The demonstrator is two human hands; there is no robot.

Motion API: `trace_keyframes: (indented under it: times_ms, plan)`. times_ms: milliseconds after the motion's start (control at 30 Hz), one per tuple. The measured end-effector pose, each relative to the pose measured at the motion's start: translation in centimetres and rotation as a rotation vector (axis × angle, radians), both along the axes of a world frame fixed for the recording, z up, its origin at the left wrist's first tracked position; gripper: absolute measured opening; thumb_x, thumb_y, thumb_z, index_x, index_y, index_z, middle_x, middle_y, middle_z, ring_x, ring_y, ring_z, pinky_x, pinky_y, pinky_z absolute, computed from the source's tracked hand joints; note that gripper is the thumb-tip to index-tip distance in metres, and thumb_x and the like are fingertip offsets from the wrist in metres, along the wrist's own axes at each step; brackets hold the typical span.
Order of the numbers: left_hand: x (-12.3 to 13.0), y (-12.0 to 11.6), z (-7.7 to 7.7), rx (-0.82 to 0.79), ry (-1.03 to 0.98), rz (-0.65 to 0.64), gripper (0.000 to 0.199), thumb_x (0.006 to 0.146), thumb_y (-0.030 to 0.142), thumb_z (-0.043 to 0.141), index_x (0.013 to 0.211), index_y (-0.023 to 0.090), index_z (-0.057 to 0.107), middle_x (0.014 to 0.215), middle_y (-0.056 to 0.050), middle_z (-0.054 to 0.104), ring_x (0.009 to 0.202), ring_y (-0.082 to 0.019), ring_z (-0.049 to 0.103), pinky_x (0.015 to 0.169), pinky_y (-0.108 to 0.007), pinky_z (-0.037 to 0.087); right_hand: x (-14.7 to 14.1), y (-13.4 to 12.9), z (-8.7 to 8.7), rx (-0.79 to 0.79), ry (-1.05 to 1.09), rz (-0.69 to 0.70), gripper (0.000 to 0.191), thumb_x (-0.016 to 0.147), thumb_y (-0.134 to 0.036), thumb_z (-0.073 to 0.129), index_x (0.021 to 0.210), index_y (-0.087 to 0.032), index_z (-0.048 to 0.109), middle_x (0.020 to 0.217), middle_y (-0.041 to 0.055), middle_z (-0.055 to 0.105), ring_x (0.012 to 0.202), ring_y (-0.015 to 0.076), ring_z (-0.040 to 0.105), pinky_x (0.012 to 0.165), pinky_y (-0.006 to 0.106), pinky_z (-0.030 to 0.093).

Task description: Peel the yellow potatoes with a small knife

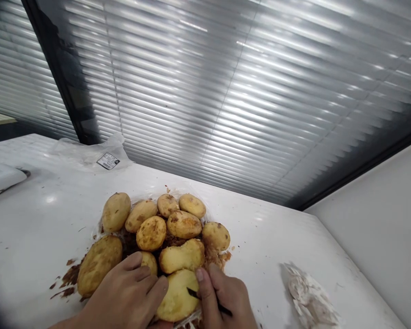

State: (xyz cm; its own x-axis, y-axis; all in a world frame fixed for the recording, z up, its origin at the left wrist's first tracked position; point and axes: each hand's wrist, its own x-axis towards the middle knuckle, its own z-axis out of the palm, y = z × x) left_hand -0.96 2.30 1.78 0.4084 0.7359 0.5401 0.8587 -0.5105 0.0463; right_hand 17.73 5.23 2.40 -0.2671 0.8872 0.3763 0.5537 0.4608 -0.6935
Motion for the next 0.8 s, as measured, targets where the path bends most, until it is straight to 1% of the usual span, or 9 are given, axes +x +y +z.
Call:
trace_keyframes:
  times_ms: [100,267,400,467,567,633,700,800]
  plan:
    - [0.1,0.0,0.0,-0.041,0.029,0.003,0.043,0.064,0.054,0.075,0.064,0.021,0.047,0.05,0.008,0.057,0.046,-0.013,0.048,0.06,-0.033,0.034,0.4,0.4,-0.2,-0.001,0.012,-0.004,0.042,0.097,-0.039,0.044,0.059,-0.021,0.045,0.041,-0.0058,0.043,0.034,0.0081,0.038,0.035,0.019,0.027]
    - [0.1,-0.1,0.0,-0.086,0.057,-0.003,0.041,0.065,0.053,0.075,0.067,0.02,0.05,0.053,0.007,0.058,0.048,-0.014,0.05,0.061,-0.034,0.035,0.5,0.7,-0.2,-0.042,-0.001,0.136,0.041,0.098,-0.036,0.043,0.061,-0.02,0.046,0.045,-0.0055,0.046,0.038,0.0077,0.042,0.039,0.017,0.032]
    - [0.1,-0.1,0.1,-0.146,0.091,-0.011,0.042,0.068,0.054,0.073,0.066,0.02,0.049,0.052,0.006,0.058,0.048,-0.014,0.05,0.06,-0.034,0.034,0.4,0.9,0.2,-0.045,-0.001,0.076,0.04,0.098,-0.034,0.043,0.061,-0.02,0.045,0.045,-0.006,0.045,0.038,0.0074,0.041,0.038,0.017,0.031]
    - [0.1,-0.1,0.1,-0.161,0.098,-0.02,0.04,0.07,0.053,0.071,0.066,0.02,0.049,0.052,0.005,0.058,0.048,-0.014,0.05,0.061,-0.034,0.034,0.3,0.9,0.3,-0.009,0.008,0.109,0.041,0.099,-0.033,0.042,0.06,-0.02,0.045,0.045,-0.0062,0.045,0.037,0.0071,0.042,0.037,0.016,0.031]
    - [0.1,-0.1,0.1,-0.176,0.097,-0.018,0.038,0.072,0.051,0.07,0.067,0.02,0.05,0.053,0.005,0.06,0.049,-0.015,0.052,0.062,-0.035,0.034,0.3,1.1,0.3,0.089,-0.025,0.176,0.041,0.098,-0.031,0.043,0.059,-0.02,0.045,0.044,-0.0061,0.045,0.036,0.007,0.043,0.037,0.016,0.032]
    - [0.1,-0.1,0.1,-0.174,0.093,-0.016,0.039,0.07,0.053,0.072,0.067,0.02,0.051,0.054,0.004,0.06,0.049,-0.015,0.052,0.062,-0.035,0.034,0.3,1.2,0.3,0.118,-0.047,0.161,0.039,0.098,-0.028,0.043,0.06,-0.02,0.046,0.045,-0.0061,0.046,0.036,0.0071,0.042,0.037,0.016,0.032]
    - [0.1,-0.1,0.2,-0.163,0.083,-0.016,0.041,0.067,0.054,0.074,0.066,0.02,0.052,0.053,0.004,0.06,0.049,-0.015,0.051,0.061,-0.035,0.034,0.2,1.2,0.2,0.113,-0.038,0.137,0.038,0.098,-0.027,0.043,0.061,-0.021,0.046,0.045,-0.0065,0.045,0.036,0.007,0.041,0.036,0.016,0.031]
    - [0.2,-0.1,0.3,-0.142,0.059,-0.015,0.038,0.067,0.051,0.075,0.066,0.02,0.052,0.053,0.005,0.06,0.048,-0.016,0.051,0.061,-0.035,0.035,0.1,1.0,0.1,0.161,-0.029,0.165,0.041,0.099,-0.029,0.041,0.059,-0.021,0.045,0.044,-0.0063,0.045,0.035,0.0069,0.042,0.037,0.017,0.032]
